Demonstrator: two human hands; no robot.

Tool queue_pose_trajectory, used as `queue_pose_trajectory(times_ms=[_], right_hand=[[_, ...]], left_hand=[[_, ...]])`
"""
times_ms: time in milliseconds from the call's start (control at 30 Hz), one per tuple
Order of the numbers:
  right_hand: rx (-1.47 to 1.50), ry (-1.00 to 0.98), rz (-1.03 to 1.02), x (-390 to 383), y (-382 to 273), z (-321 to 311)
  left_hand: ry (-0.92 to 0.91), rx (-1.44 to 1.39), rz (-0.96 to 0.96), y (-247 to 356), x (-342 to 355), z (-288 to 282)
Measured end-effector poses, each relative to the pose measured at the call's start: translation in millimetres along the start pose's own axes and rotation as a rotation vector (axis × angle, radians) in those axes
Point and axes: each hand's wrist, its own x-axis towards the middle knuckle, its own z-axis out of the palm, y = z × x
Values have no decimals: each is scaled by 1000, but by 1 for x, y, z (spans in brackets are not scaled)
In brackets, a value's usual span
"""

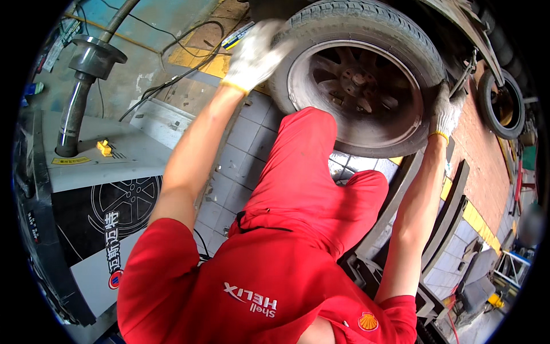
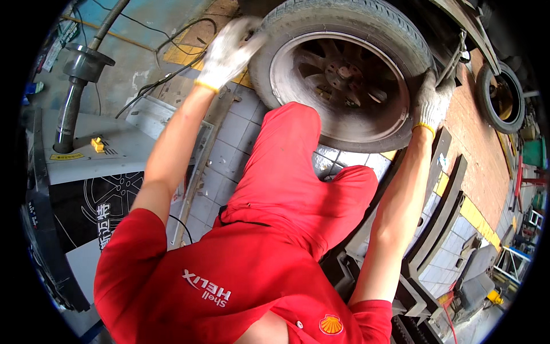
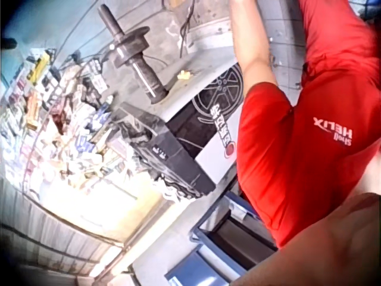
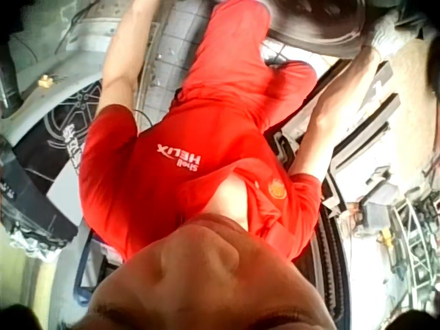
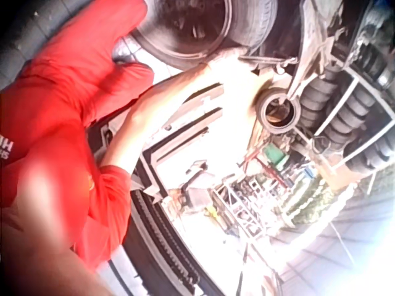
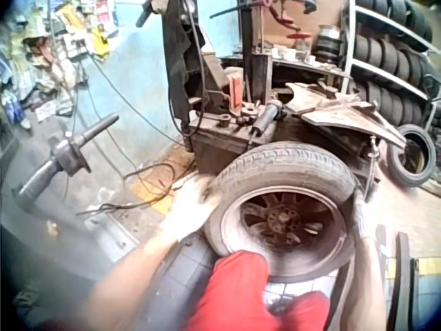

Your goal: The person removes a tire from a red car, rolls it to a tire changing machine, and uses a pry bar to separate the tire bead from the rim. They then use a pneumatic tool to clean the inside of the rim.

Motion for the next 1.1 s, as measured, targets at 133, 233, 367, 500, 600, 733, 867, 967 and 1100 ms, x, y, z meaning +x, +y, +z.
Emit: queue_pose_trajectory(times_ms=[133, 233, 367, 500, 600, 733, 867, 967, 1100], right_hand=[[21, -34, 36, 11, 20, -11], [81, -144, 82, 11, 19, -13], [418, -184, 368, -27, 4, -40], [761, 19, 450, -140, -30, -65], [1332, -259, 852, -240, -37, -56], [1295, -399, 1183, -305, -22, -48], [1099, -328, 1066, -307, -18, -60], [958, -335, 1000, -288, -8, -65], [797, -347, 871, -266, 5, -65]], left_hand=[[52, -559, -74, 73, 146, -9], [7, -536, 181, 91, 215, 29], [-297, -276, 100, 127, 237, 37], [-415, -325, 122, 122, 254, 57], [-441, -304, 178, 97, 250, 48], [-441, -301, 174, 106, 251, 46], [-439, -342, 178, 121, 252, 62], [-475, -350, 162, 117, 256, 48], [-480, -340, 137, 120, 257, 41]])
